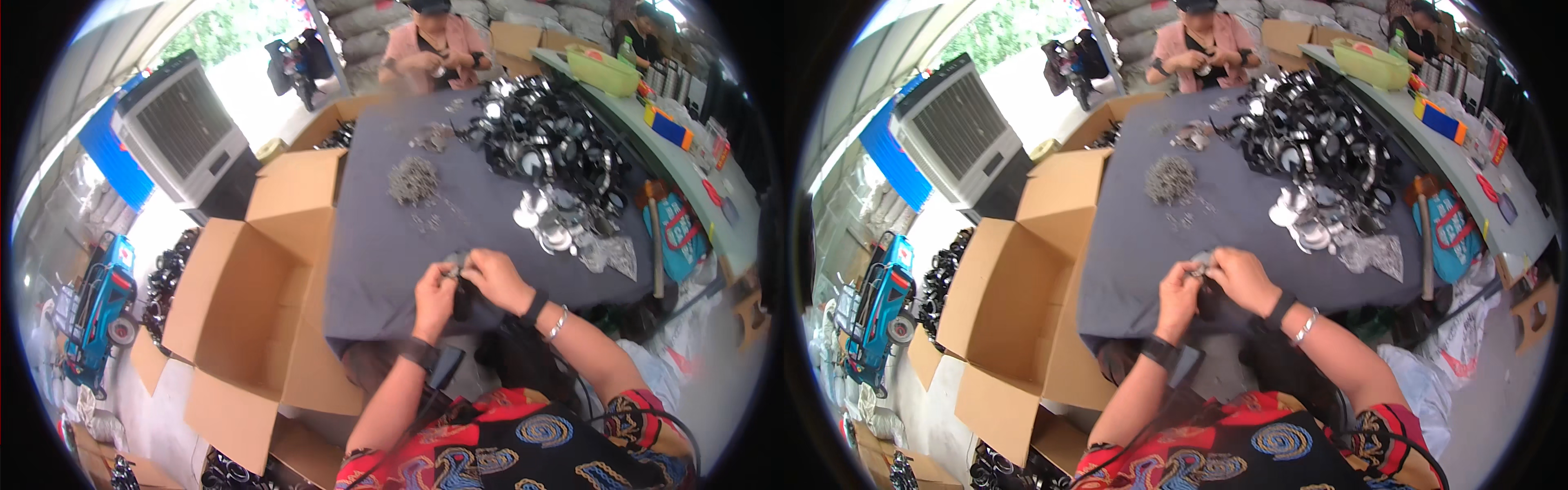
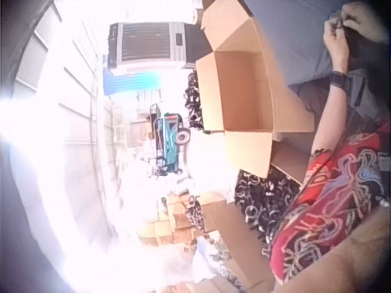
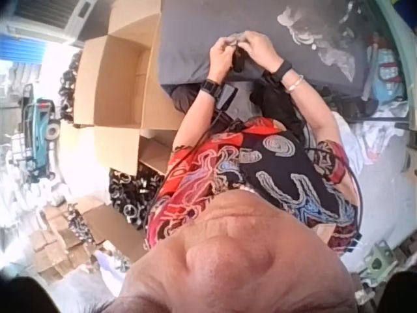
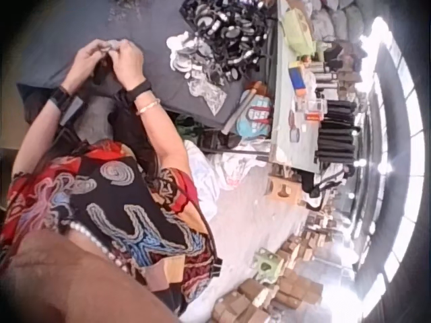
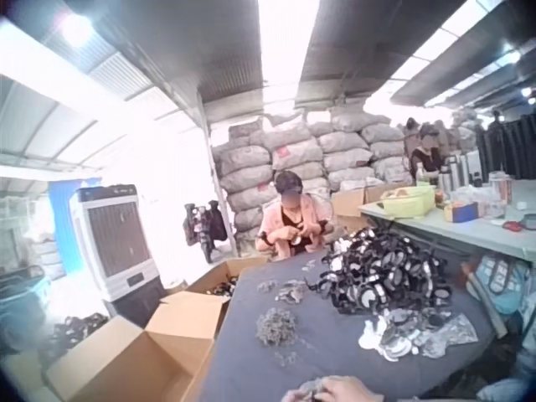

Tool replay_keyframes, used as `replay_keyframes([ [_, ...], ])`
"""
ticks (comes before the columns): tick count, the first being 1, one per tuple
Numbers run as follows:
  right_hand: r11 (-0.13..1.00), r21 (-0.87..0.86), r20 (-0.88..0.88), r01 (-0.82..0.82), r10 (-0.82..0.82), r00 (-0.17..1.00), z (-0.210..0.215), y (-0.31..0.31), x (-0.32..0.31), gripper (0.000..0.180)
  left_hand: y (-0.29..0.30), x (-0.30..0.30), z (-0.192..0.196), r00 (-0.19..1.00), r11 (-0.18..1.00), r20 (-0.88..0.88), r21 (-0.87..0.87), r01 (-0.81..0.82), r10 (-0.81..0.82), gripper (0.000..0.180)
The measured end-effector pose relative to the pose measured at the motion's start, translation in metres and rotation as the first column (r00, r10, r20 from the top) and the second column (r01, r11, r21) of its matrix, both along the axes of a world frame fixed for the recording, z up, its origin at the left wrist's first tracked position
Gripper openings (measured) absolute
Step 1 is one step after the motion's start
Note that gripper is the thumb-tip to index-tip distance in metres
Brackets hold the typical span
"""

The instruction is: Assembling small metal clips onto black plastic rings at a factory workstation.

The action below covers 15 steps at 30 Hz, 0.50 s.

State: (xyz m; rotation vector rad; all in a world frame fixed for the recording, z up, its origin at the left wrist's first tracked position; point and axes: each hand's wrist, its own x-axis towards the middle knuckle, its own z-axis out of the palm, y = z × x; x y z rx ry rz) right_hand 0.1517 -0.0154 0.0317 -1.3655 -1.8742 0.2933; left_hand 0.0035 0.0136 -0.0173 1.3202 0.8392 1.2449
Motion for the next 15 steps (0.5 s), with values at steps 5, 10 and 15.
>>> replay_keyframes([
  [5, 0.965, -0.263, -0.178, 0.013, -0.062, 0.982, 0.003, 0.017, 0.009, 0.03, 0.008, -0.01, 0.002, 0.996, 0.996, -0.05, -0.055, 0.067, -0.07, 0.016],
  [10, 0.933, -0.339, 0.025, 0.117, -0.116, 0.993, 0.01, 0.0, 0.032, 0.025, -0.002, -0.003, 0.019, 0.989, 0.99, -0.101, -0.104, 0.097, -0.107, 0.017],
  [15, 0.982, -0.184, 0.402, 0.042, 0.036, 0.915, -0.001, -0.017, 0.052, 0.014, -0.019, -0.007, 0.041, 0.997, 0.942, -0.083, -0.334, -0.029, 0.001, 0.022],
])
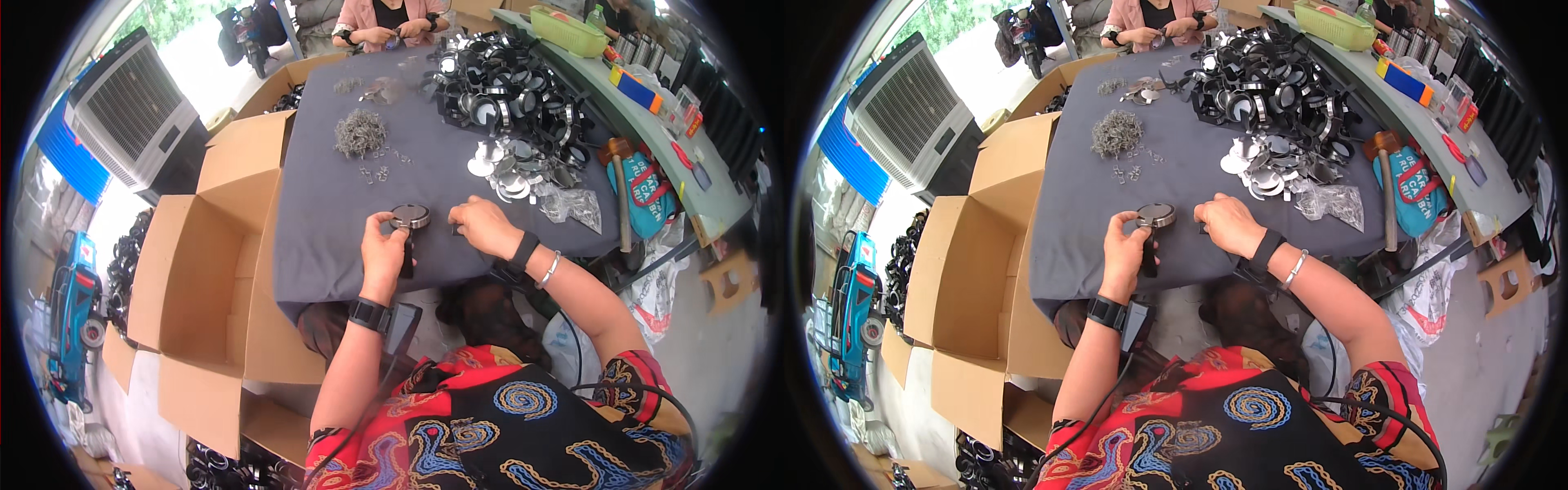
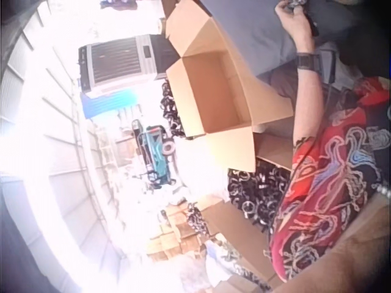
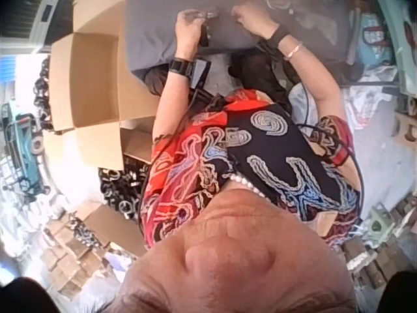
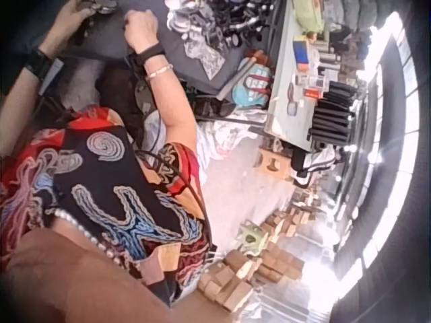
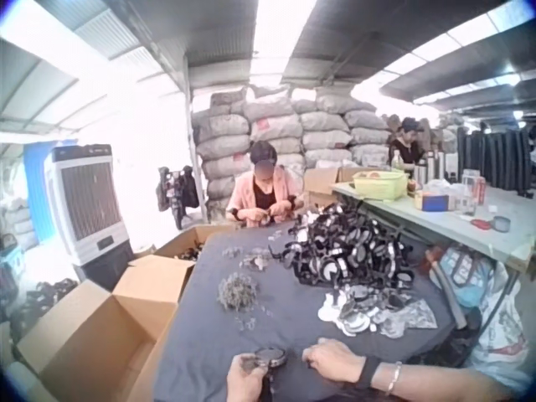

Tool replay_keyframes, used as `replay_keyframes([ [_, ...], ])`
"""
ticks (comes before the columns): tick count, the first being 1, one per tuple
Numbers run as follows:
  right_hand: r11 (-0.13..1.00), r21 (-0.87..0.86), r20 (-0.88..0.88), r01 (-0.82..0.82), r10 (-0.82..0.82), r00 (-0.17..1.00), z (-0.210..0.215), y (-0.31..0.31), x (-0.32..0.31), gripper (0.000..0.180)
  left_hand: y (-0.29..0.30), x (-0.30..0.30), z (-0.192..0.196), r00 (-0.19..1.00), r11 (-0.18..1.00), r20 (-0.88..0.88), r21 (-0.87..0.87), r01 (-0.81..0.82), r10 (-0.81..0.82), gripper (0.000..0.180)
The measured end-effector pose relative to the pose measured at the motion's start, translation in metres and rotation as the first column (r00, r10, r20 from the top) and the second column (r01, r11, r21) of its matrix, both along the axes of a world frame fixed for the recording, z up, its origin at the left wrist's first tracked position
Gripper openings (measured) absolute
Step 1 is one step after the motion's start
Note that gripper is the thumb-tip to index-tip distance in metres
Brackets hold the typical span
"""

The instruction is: Assembling small metal clips onto black plastic rings at a factory workstation.

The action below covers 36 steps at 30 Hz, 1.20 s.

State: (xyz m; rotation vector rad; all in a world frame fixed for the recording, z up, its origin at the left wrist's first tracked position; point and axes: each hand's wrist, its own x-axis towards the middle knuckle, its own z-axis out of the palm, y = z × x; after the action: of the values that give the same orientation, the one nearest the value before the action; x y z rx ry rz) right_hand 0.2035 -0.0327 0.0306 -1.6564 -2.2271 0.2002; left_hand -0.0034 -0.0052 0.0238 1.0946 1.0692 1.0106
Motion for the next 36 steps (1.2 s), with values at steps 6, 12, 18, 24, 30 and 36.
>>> replay_keyframes([
  [6, 0.994, 0.012, 0.037, -0.106, 0.105, 0.994, 0.009, -0.007, 0.003, 0.013, -0.002, -0.009, 0.011, 0.986, 0.997, -0.149, -0.007, -0.078, 0.076, 0.016],
  [12, 0.941, -0.234, -0.688, -0.244, 0.017, 0.726, 0.027, -0.004, -0.026, 0.01, 0.007, -0.02, -0.008, 0.997, 1.0, 0.078, -0.007, 0.03, -0.03, 0.002],
  [18, 0.924, 0.266, -0.495, -0.276, 0.376, 0.783, 0.006, 0.014, -0.044, 0.014, 0.013, -0.026, -0.006, 0.981, 0.99, 0.136, -0.011, 0.14, -0.138, 0.002],
  [24, 0.938, 0.211, -0.455, -0.274, 0.342, 0.822, 0.006, 0.019, -0.053, 0.019, 0.012, -0.029, -0.019, 0.994, 0.995, 0.064, 0.049, 0.088, -0.091, 0.001],
  [30, 0.938, 0.182, -0.287, -0.296, 0.338, 0.896, 0.015, 0.028, -0.055, 0.022, 0.004, -0.025, -0.032, 0.961, 0.834, -0.263, 0.546, 0.074, 0.087, 0.016],
  [36, 0.937, 0.042, -0.264, -0.347, 0.345, 0.901, 0.03, 0.048, -0.059, 0.019, 0.006, -0.016, -0.03, 0.88, 0.68, -0.368, 0.73, 0.074, 0.299, 0.02],
])
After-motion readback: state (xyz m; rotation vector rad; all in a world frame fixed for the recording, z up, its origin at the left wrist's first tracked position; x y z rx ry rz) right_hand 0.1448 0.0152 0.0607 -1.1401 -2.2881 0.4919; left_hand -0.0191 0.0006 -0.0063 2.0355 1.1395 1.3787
